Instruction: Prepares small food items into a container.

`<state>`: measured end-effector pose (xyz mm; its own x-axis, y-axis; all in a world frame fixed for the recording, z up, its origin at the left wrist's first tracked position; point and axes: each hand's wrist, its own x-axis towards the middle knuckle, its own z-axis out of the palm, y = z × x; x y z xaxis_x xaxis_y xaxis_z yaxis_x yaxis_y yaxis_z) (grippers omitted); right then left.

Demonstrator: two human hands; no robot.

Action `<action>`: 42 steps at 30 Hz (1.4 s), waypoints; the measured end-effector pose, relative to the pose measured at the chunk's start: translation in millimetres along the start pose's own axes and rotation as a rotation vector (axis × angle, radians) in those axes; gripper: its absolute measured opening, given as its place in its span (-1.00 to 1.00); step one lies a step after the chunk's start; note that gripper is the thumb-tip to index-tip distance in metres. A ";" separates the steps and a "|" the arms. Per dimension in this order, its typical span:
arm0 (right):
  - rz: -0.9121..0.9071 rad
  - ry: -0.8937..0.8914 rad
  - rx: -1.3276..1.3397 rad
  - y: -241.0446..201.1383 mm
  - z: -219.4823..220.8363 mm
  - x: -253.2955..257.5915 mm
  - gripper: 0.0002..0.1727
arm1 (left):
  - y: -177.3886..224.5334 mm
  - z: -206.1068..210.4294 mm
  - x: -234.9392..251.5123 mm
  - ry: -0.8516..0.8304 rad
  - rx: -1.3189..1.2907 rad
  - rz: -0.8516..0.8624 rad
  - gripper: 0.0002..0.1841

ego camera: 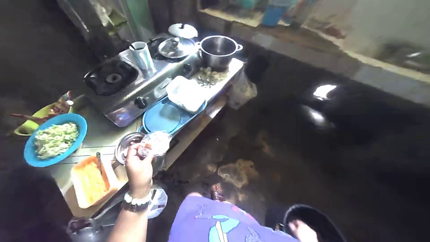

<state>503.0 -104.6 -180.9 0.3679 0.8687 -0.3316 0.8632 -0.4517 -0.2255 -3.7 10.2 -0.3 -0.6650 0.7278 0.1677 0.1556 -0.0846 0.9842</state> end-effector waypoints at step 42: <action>-1.782 -0.279 0.210 -757.9 -49.1 162.9 -0.59 | -101.1 -16.0 261.1 0.463 0.463 0.052 -0.05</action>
<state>-74.4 389.2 -19.0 -0.9269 0.2420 0.2870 0.0545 0.8431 -0.5350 -204.8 197.9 -55.1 -0.8776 0.3539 0.3233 0.4256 0.2650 0.8652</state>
